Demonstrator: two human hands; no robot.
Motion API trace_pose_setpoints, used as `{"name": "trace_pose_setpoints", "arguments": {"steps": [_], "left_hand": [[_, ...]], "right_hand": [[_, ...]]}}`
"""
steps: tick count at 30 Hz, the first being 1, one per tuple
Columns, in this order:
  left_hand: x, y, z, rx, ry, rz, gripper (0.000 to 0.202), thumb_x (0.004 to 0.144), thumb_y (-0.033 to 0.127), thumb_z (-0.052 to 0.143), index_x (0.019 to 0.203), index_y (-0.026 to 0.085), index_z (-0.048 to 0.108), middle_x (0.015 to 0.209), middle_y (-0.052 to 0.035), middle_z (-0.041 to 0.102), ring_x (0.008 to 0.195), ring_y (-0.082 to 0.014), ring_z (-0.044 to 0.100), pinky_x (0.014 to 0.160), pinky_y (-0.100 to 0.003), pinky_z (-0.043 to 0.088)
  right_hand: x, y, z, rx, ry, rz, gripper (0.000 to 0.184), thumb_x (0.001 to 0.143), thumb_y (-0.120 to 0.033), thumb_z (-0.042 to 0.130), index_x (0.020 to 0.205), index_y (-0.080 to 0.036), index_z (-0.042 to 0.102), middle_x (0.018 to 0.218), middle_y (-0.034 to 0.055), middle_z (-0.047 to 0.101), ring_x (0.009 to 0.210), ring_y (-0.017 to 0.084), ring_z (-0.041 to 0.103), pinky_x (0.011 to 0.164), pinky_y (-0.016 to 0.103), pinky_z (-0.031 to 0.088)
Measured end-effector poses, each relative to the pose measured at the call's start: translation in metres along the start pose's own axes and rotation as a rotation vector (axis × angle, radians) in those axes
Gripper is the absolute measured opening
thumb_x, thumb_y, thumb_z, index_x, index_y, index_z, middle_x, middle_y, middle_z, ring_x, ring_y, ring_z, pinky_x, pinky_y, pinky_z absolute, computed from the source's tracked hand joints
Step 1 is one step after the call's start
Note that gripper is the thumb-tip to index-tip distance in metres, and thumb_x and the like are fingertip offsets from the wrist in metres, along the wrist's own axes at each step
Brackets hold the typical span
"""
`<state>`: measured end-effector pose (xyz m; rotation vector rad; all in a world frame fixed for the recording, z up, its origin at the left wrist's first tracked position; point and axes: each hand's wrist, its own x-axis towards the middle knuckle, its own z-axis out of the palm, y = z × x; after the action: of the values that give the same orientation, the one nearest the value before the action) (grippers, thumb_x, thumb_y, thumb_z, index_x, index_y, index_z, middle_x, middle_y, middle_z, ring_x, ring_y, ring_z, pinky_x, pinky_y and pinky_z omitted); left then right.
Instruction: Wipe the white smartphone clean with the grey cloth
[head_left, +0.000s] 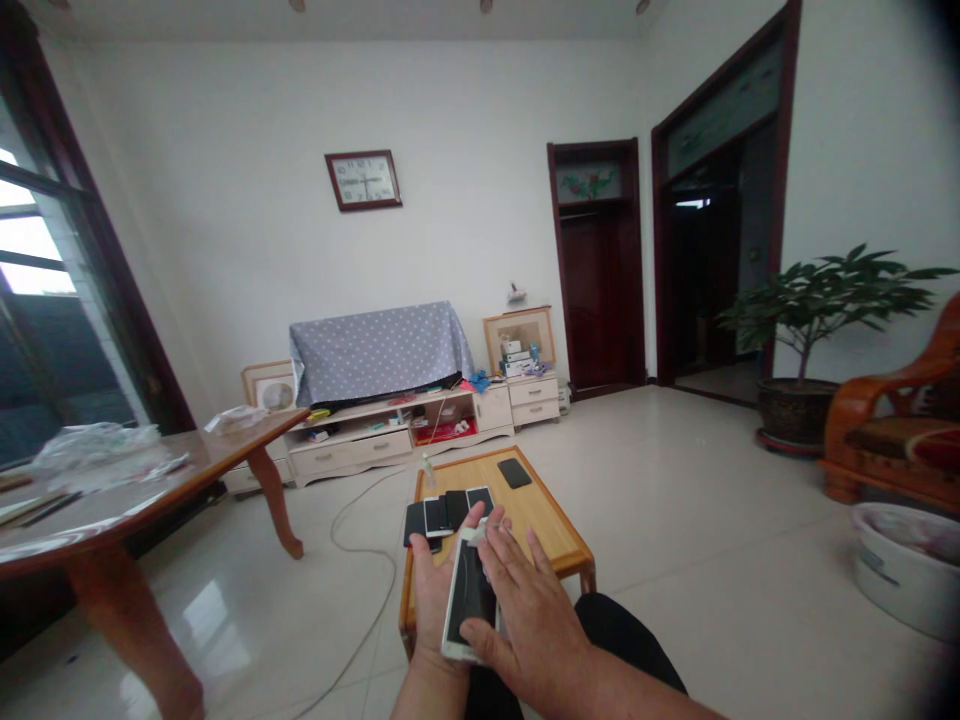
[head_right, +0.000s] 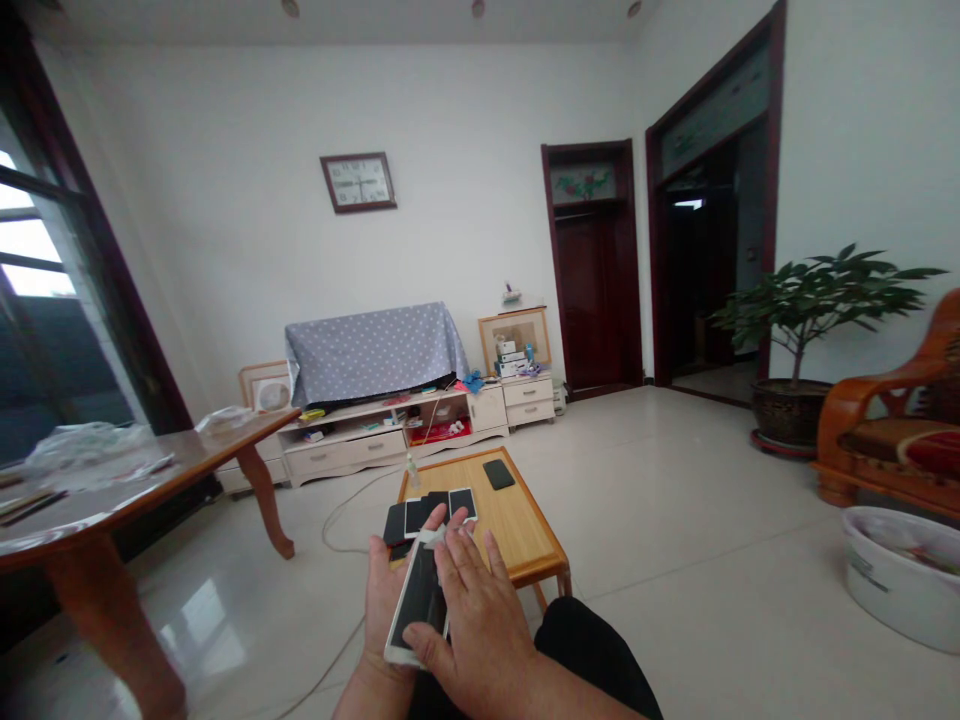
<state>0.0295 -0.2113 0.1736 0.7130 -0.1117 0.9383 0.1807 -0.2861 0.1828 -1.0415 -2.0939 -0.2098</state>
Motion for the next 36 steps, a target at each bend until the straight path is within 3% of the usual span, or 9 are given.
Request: {"name": "trace_pose_setpoints", "arguments": {"steps": [5, 11, 17, 23, 29, 36], "left_hand": [[-0.003, 0.001, -0.007, -0.008, 0.033, 0.04, 0.097, 0.082, 0.09, 0.018, 0.153, 0.026, 0.038, 0.165, -0.0084, 0.027, 0.156, -0.0302, 0.002, 0.125, -0.06, 0.006], [0.001, -0.001, -0.002, -0.007, 0.024, 0.007, 0.101, 0.079, 0.092, 0.018, 0.156, 0.027, 0.031, 0.166, -0.0079, 0.024, 0.156, -0.0301, 0.005, 0.126, -0.057, 0.004], [-0.004, 0.004, -0.006, -0.03, -0.021, 0.047, 0.096, 0.08, 0.091, 0.015, 0.154, 0.032, 0.034, 0.167, -0.0045, 0.024, 0.157, -0.0292, 0.005, 0.125, -0.06, 0.005], [-0.003, 0.004, -0.008, -0.032, 0.047, 0.023, 0.098, 0.08, 0.091, 0.022, 0.154, 0.027, 0.037, 0.165, -0.0086, 0.029, 0.156, -0.0306, 0.012, 0.126, -0.057, 0.007], [-0.006, 0.003, -0.013, -0.031, 0.081, 0.09, 0.094, 0.084, 0.088, 0.02, 0.151, 0.025, 0.042, 0.162, -0.0105, 0.036, 0.155, -0.0313, 0.014, 0.124, -0.06, 0.01], [-0.004, 0.001, -0.016, -0.031, 0.031, 0.013, 0.099, 0.08, 0.091, 0.022, 0.154, 0.027, 0.036, 0.164, -0.0104, 0.032, 0.155, -0.032, 0.014, 0.125, -0.059, 0.007]], "right_hand": [[-0.019, -0.007, 0.01, 0.02, 0.003, -0.212, 0.091, 0.092, -0.071, 0.053, 0.156, -0.011, 0.033, 0.154, 0.0197, 0.042, 0.145, 0.033, 0.039, 0.123, 0.056, 0.024], [-0.008, -0.005, 0.0, 0.021, 0.003, -0.035, 0.082, 0.095, -0.064, 0.053, 0.158, -0.015, 0.03, 0.159, 0.0172, 0.035, 0.148, 0.034, 0.033, 0.121, 0.059, 0.025], [-0.018, -0.006, 0.007, 0.032, -0.002, -0.199, 0.094, 0.09, -0.074, 0.053, 0.156, -0.011, 0.033, 0.155, 0.02, 0.041, 0.145, 0.034, 0.038, 0.121, 0.056, 0.028], [-0.011, -0.004, 0.005, 0.02, -0.023, -0.042, 0.084, 0.095, -0.066, 0.051, 0.157, -0.014, 0.03, 0.159, 0.0177, 0.035, 0.148, 0.035, 0.032, 0.121, 0.06, 0.026], [-0.02, -0.008, 0.014, 0.031, 0.003, -0.227, 0.092, 0.091, -0.071, 0.054, 0.157, -0.012, 0.031, 0.154, 0.0192, 0.042, 0.144, 0.032, 0.04, 0.121, 0.053, 0.029], [-0.008, -0.006, 0.007, 0.049, -0.042, -0.072, 0.082, 0.096, -0.062, 0.054, 0.158, -0.015, 0.029, 0.159, 0.017, 0.033, 0.148, 0.035, 0.031, 0.119, 0.06, 0.028]]}}
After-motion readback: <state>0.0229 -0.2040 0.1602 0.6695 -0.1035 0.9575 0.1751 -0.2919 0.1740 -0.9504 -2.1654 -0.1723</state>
